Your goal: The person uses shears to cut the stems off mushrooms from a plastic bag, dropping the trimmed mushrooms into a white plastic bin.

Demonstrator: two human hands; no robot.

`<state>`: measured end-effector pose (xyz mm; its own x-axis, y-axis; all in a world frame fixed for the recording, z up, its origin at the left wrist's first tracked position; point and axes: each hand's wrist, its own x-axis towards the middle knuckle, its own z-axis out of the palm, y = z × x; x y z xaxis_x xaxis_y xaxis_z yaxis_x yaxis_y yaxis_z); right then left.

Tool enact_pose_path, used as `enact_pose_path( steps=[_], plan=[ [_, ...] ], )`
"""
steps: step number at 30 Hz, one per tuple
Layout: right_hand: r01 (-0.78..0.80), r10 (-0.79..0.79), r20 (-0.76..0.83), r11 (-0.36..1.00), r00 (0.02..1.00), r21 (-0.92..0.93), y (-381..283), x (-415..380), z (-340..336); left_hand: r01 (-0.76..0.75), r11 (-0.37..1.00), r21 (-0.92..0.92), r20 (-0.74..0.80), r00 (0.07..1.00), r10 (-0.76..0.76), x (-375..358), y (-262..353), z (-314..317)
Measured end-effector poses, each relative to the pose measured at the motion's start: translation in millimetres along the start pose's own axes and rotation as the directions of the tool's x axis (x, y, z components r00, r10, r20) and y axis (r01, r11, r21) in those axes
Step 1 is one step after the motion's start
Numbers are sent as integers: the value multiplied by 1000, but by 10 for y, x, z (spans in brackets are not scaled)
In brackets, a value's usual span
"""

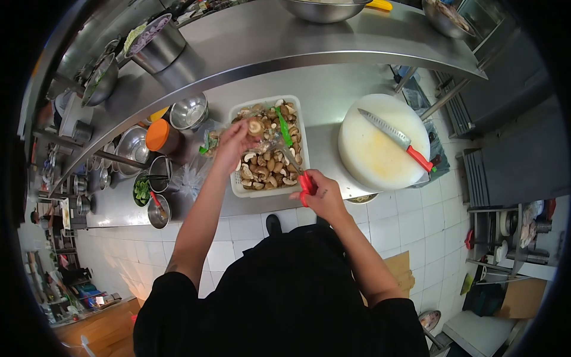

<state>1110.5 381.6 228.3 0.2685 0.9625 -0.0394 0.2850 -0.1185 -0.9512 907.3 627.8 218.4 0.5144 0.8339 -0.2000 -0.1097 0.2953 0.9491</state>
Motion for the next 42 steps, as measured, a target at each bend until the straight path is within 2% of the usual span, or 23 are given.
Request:
enact_pose_path(
  steps=[2, 4, 9, 12, 15, 20, 24, 25, 32, 35, 37, 41, 42],
  plan=[
    [42, -37, 50, 993, 998, -108, -119, 62, 8, 25, 998, -64, 13, 1000, -24, -260, -81, 94],
    [23, 2, 97, 966, 995, -258, -168, 105, 3, 36, 991, -129, 21, 999, -33, -432, -135, 128],
    [144, -82, 148, 866, 986, -479, -154, 112, 35, -2, 994, 105, -60, 998, 9, -611, -318, 60],
    [219, -143, 186, 834, 972, -506, -4, 70, 77, 45, 986, 159, -48, 998, -38, -691, -419, -11],
    [221, -105, 257, 850, 961, -478, 12, 19, 99, 95, 956, 277, -47, 995, -86, -774, -553, -80],
    [142, 39, 333, 853, 942, -503, -35, 23, 191, 98, 966, 238, -101, 992, -75, -957, -675, -129],
    [219, -9, 382, 831, 924, -511, 12, 4, 379, 87, 978, 189, -137, 989, -61, -1260, -701, -200],
    [216, 19, 408, 824, 913, -523, -6, 18, 428, 112, 982, 150, -151, 985, -89, -1305, -698, -269],
    [320, -101, 423, 813, 900, -486, -341, 519, 997, -49, 985, 165, -406, 907, 113, -1223, -383, -836],
    [286, -65, 440, 843, 896, -456, -596, 847, 1410, -87, 965, 247, -449, 872, 194, -1021, -189, -1295],
    [239, -3, 419, 824, 908, -513, -638, 1004, 1717, -89, 955, 282, -459, 862, 216, -860, -180, -1654],
    [161, 145, 411, 766, 900, -622, -678, 1011, 2057, 111, 978, 175, -408, 913, -31, -810, -584, -2045],
    [153, 176, 424, 757, 889, -635, -638, 973, 2083, 106, 987, 119, -376, 925, -54, -869, -671, -2064]
  ],
)
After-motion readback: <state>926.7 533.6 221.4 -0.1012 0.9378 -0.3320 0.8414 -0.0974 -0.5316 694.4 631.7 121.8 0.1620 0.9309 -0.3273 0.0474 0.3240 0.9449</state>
